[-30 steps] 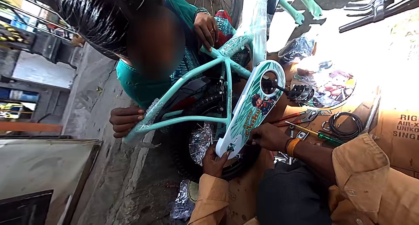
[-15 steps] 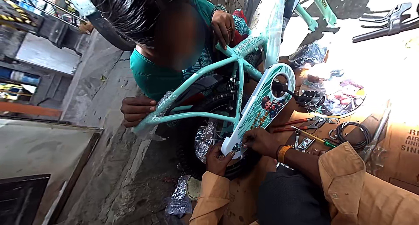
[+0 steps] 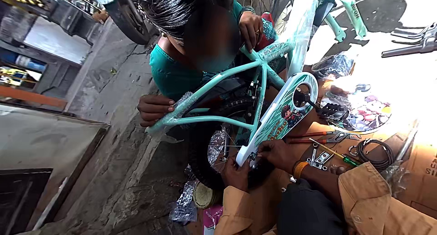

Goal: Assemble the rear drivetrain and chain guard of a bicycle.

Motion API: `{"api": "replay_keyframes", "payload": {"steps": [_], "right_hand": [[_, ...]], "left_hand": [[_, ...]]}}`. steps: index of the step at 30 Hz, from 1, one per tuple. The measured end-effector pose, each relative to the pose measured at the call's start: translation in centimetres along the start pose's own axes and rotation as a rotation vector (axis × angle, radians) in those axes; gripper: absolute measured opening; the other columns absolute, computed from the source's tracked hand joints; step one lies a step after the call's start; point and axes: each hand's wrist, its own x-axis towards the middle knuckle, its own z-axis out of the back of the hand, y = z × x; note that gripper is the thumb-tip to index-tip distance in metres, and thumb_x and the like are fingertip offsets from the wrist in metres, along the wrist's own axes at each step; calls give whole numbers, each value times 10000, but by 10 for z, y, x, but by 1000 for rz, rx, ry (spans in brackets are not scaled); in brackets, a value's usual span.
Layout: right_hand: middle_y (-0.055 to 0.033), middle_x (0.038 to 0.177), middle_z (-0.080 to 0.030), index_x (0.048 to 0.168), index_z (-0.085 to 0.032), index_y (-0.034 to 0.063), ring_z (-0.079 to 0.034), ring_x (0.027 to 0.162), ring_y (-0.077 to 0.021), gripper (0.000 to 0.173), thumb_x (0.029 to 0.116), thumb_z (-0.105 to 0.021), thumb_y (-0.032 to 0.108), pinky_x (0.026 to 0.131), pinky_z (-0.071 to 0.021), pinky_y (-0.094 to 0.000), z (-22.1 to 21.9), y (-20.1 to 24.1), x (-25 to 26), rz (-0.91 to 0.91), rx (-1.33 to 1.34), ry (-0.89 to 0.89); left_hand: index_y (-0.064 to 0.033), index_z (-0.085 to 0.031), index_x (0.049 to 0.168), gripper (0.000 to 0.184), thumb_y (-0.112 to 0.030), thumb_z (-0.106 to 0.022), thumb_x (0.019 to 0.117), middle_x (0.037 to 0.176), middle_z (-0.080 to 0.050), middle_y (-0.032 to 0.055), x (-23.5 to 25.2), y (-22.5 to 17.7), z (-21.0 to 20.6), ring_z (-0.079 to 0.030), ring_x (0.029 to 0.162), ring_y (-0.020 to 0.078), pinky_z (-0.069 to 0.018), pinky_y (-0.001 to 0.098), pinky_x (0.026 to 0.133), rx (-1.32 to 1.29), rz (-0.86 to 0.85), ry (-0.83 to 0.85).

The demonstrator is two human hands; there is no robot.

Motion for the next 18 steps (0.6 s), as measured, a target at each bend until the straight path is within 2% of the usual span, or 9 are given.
{"api": "replay_keyframes", "payload": {"steps": [2, 5, 10, 14, 18], "right_hand": [[72, 821, -722, 889, -758, 209, -675, 776, -87, 43, 899, -788, 238, 747, -568, -395, 2, -3, -1, -7, -5, -28], [74, 816, -723, 886, -760, 206, -674, 763, -77, 42, 899, -790, 232, 733, -568, -372, 4, -4, -3, 8, -4, -35], [79, 807, -717, 878, -766, 218, -666, 766, -76, 43, 899, -790, 247, 737, -563, -370, 1, 0, -2, 7, 11, -21], [77, 808, -725, 871, -771, 220, -672, 757, -76, 55, 892, -804, 259, 721, -563, -376, 1, 2, 1, -47, 27, -42], [92, 800, -722, 864, -767, 232, -671, 756, -69, 51, 886, -807, 254, 723, -566, -377, -1, 4, 2, -35, 37, -26]], "left_hand": [[-21, -699, 969, 280, -30, -863, 742, 872, -765, 66, 4, 1, 1, -759, 803, 156, -663, 339, 777, -70, -4, 29], [-5, -704, 959, 272, 21, -855, 735, 858, -768, 92, 6, 5, 2, -762, 790, 179, -659, 343, 767, -145, 5, 64], [37, -716, 998, 288, 36, -834, 735, 978, -758, 150, 7, 26, 2, -752, 875, 243, -646, 374, 830, -305, -35, 105], [31, -709, 932, 257, 43, -840, 711, 1067, -731, 161, 10, 32, 3, -735, 911, 236, -641, 362, 827, -379, -35, 127], [26, -706, 901, 244, 53, -836, 696, 1064, -723, 160, 12, 34, 3, -728, 913, 227, -637, 345, 817, -438, -29, 147]]}}
